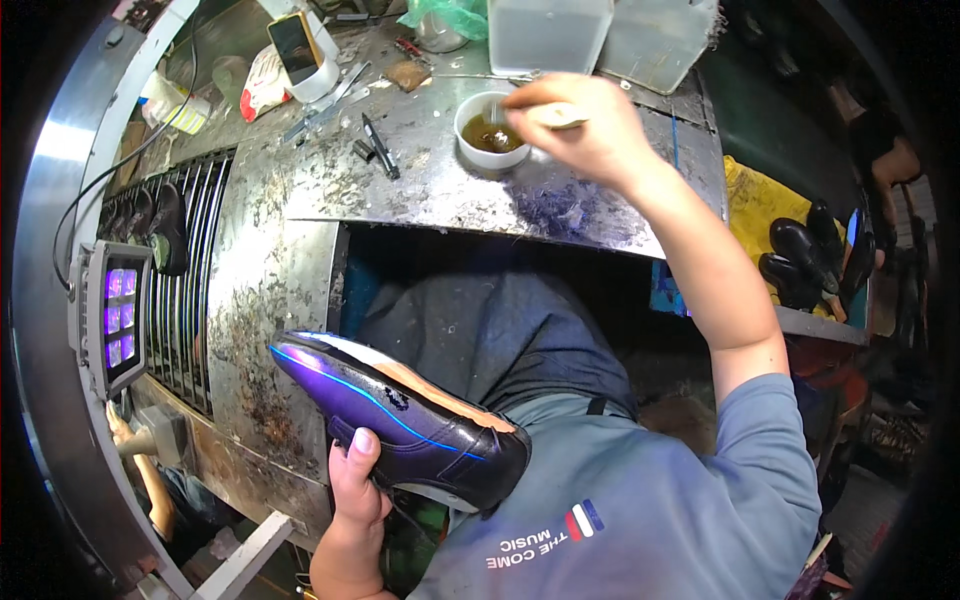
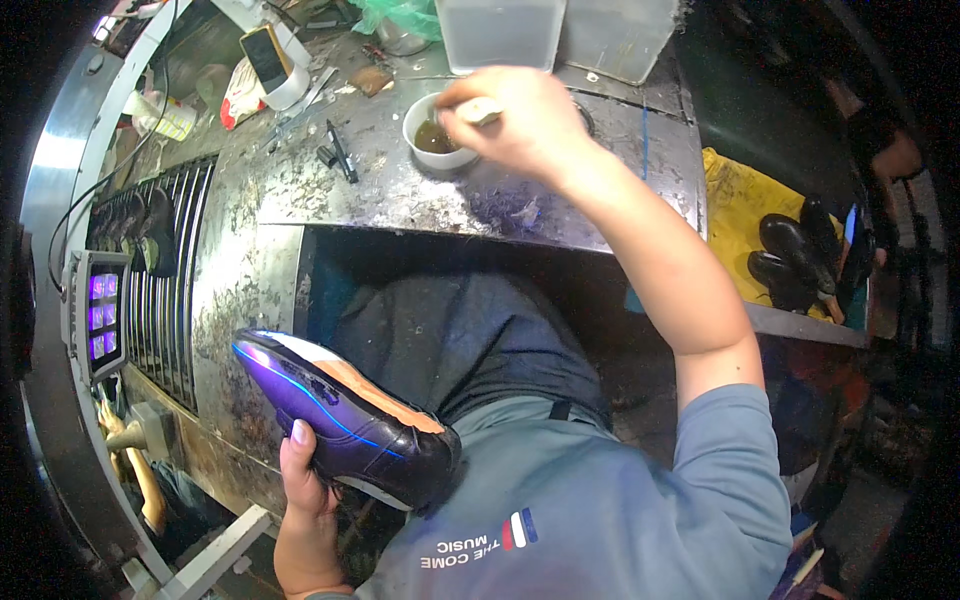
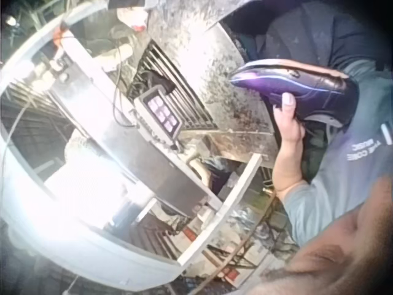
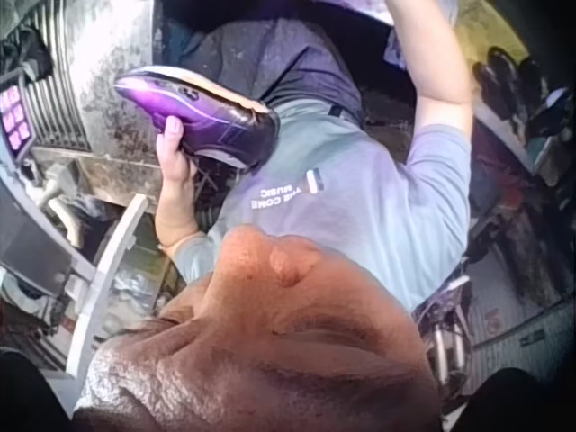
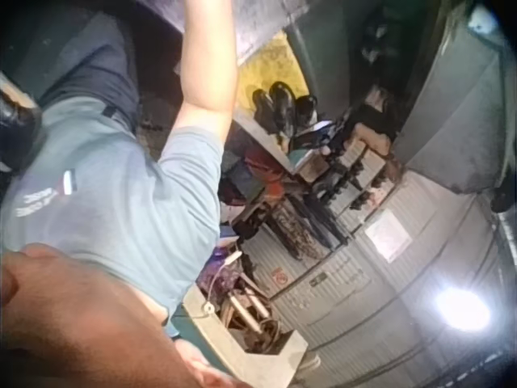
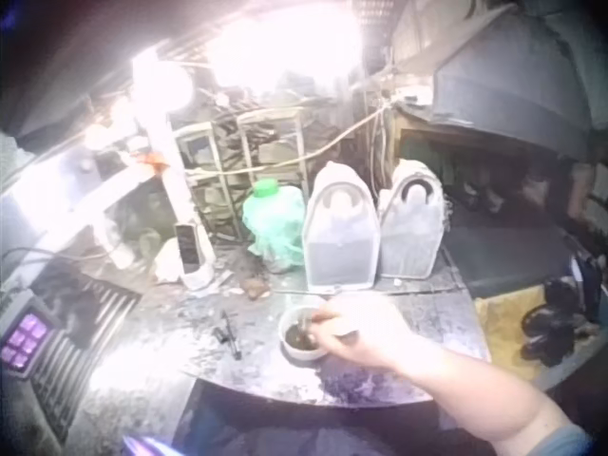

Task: The person paints the upper surface of a black high-heeled shoe with a purple substance using a small brush. They repeatedly dip the brush into a small container of liquid on the workbench to reload the paint and apply it to the shoe's toe and side areas.

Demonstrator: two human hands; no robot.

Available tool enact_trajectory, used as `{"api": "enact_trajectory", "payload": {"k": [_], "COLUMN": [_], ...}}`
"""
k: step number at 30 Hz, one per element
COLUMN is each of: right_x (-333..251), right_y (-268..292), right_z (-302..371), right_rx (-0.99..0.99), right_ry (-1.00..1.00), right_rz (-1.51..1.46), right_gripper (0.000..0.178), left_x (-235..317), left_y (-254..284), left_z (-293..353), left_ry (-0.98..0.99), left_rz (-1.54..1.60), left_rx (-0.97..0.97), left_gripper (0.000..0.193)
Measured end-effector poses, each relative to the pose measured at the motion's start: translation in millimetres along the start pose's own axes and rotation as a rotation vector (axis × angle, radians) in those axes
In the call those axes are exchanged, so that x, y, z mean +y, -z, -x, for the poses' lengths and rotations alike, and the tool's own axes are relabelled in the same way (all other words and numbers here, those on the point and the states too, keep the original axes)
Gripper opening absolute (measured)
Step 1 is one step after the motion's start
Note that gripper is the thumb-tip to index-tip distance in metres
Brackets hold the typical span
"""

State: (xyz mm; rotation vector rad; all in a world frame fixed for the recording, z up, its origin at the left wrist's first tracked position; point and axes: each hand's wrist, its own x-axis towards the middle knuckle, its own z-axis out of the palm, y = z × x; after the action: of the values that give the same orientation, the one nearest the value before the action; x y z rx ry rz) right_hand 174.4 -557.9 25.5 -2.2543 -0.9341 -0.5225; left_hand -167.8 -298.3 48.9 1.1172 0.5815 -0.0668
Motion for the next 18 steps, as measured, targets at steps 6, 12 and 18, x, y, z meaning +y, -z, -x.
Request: {"api": "enact_trajectory", "payload": {"k": [6, 12, 18], "right_x": [-5, -59, -131], "right_y": [7, 19, 7], "right_z": [3, 6, 26], "right_rx": [-0.116, -0.101, -0.149], "right_ry": [-0.038, 0.149, 0.378], "right_rz": [0.005, -0.507, -0.838], "right_gripper": [0.021, 0.02, 0.009], "left_x": [6, 13, 18], "left_y": [-3, -7, -14], "left_z": [0, 2, 1], "left_ry": [0.031, 0.056, 0.096], "left_rz": [0.012, -0.055, -0.121], "left_rx": [-0.023, -0.014, -0.043], "left_gripper": [0.064, 0.068, 0.069]}}
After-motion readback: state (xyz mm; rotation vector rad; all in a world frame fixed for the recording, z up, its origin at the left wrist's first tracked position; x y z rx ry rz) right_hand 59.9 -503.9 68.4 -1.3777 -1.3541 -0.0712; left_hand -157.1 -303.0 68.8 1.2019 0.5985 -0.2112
